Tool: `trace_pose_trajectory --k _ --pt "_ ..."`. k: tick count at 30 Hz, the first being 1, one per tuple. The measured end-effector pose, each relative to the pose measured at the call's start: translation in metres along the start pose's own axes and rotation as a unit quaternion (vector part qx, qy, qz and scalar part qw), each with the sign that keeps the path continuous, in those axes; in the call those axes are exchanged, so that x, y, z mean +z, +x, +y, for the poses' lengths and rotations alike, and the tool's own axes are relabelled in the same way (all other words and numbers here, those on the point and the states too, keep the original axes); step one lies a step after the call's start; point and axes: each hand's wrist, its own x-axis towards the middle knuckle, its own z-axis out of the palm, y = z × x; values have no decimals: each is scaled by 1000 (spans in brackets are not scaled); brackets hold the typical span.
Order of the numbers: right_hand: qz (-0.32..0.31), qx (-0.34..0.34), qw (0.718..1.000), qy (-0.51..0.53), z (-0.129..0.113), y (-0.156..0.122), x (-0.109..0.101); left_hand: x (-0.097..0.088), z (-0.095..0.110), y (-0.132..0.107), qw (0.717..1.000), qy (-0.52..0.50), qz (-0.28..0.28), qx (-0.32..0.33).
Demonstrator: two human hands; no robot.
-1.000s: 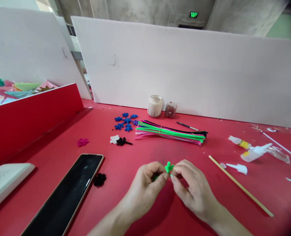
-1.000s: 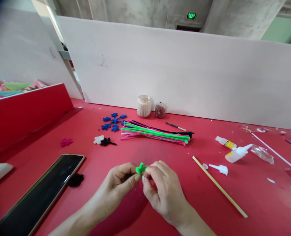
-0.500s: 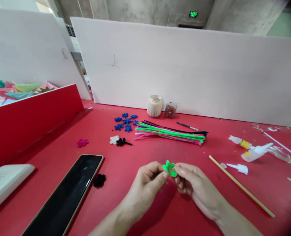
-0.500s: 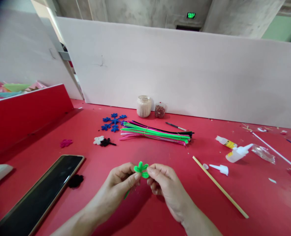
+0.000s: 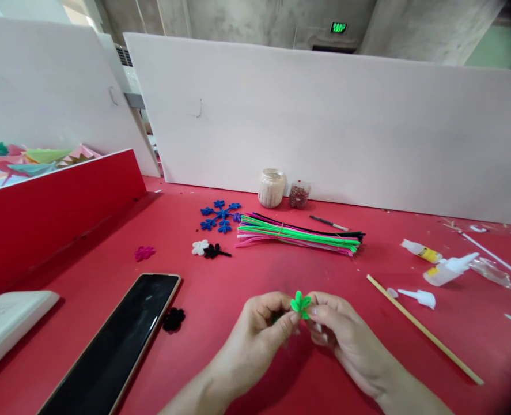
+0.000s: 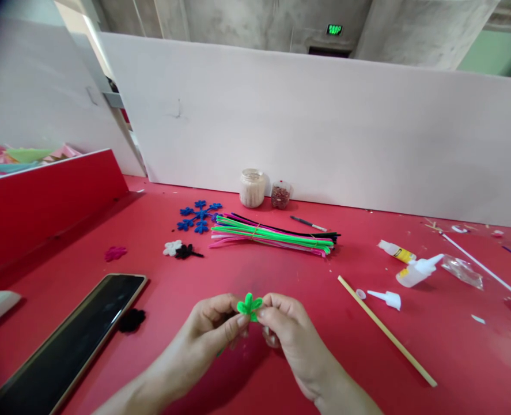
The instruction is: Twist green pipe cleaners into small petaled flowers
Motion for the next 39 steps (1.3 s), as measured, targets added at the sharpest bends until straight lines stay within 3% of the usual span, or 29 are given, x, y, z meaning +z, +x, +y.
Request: trace_pose_trajectory --k 3,5,8,13,16,20,27,34,39 --pt "-3 41 996 74 1 0 2 3 3 -1 998 42 15 42" --pt "8 28 998 48 0 -1 2 3 3 -1 998 38 34 39" --pt "16 -47 998 -38 -6 -3 -1 1 3 0 999 4 25 -20" --pt "-34 -149 975 -163 -11 -1 -6 -1 1 0 998 -7 3 -67" --pt "20 -195 952 -235 -7 0 -5 1 0 0 998 6 28 -60" --pt "93 -230 935 -253 3 -1 3 6 1 -1 996 41 73 -13" --pt "156 -215 935 -236 11 -1 17 10 0 -3 986 95 128 41" --pt "87 -146 973 -154 4 6 5 9 -8 -1 990 -42 129 -30" --pt "49 -161 971 -169 3 4 -1 8 -9 1 989 -86 116 -31"
